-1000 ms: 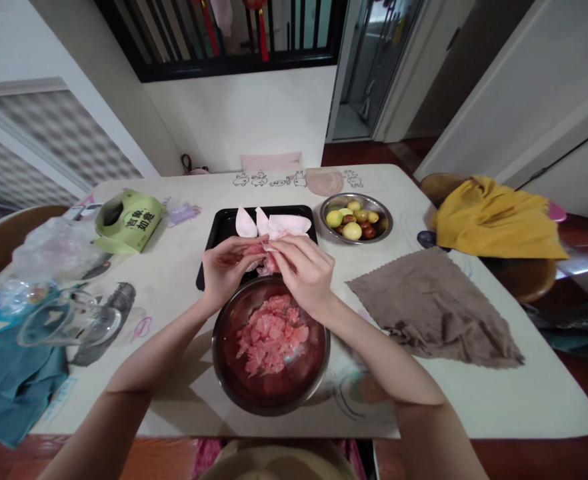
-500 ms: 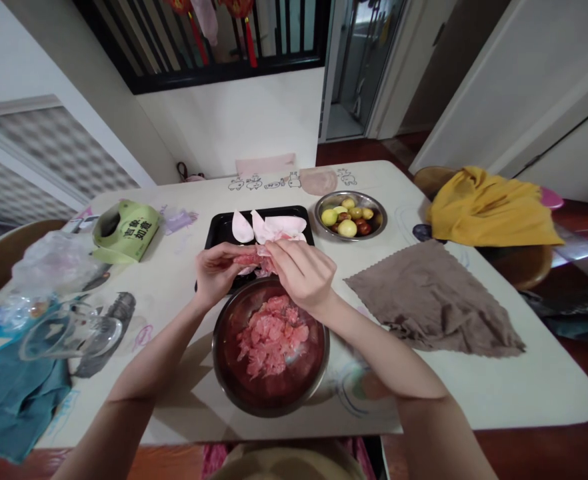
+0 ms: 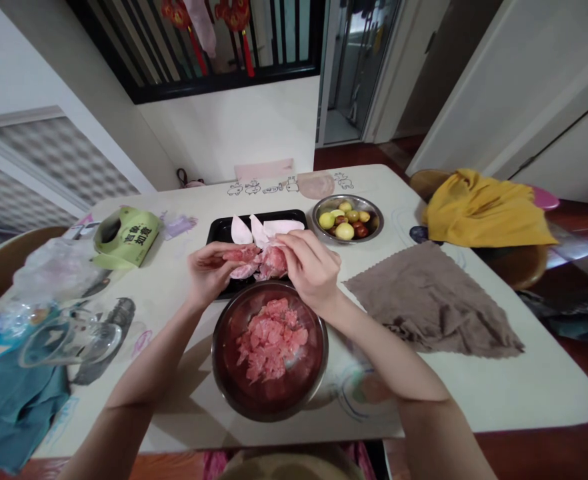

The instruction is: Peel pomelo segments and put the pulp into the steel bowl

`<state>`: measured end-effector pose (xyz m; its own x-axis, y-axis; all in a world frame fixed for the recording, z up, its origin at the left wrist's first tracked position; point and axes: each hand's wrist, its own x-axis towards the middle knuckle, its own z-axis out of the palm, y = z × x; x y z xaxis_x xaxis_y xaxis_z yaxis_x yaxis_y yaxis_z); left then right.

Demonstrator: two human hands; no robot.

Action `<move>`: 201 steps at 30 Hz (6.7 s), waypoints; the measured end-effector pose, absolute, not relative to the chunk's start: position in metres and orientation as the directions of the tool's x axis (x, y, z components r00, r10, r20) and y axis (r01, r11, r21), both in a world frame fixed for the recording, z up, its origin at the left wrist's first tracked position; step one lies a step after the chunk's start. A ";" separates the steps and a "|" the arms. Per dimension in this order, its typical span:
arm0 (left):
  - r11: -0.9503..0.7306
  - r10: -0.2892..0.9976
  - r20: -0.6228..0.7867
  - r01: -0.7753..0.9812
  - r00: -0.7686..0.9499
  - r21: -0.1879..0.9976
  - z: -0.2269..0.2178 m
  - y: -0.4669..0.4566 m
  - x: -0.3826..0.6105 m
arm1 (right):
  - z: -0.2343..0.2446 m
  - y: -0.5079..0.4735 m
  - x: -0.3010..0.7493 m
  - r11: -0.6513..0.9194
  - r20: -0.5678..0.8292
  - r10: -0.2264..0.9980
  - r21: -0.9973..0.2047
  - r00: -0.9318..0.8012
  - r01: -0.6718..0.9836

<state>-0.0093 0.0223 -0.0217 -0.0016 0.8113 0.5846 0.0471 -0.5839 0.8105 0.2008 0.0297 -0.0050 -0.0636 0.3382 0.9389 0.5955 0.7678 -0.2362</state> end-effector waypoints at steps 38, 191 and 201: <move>-0.508 0.855 0.518 0.175 -0.012 0.843 -0.002 0.000 0.003 | -0.008 0.023 0.189 0.805 0.865 0.492 -0.411 -0.096 0.427; -0.671 0.719 0.696 0.271 0.005 0.691 -0.020 0.007 0.000 | -0.021 0.044 0.193 0.886 0.931 0.081 0.096 -0.355 0.454; -0.598 0.796 0.605 0.163 0.010 0.785 -0.014 0.007 0.006 | -0.008 0.035 0.191 0.897 0.926 0.301 -0.196 -0.226 0.395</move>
<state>0.0056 0.0066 -0.0138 0.0103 0.7965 0.6046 0.1629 -0.5979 0.7849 0.1908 0.0352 -0.0078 -0.2261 0.3015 0.9263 0.3955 0.8974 -0.1956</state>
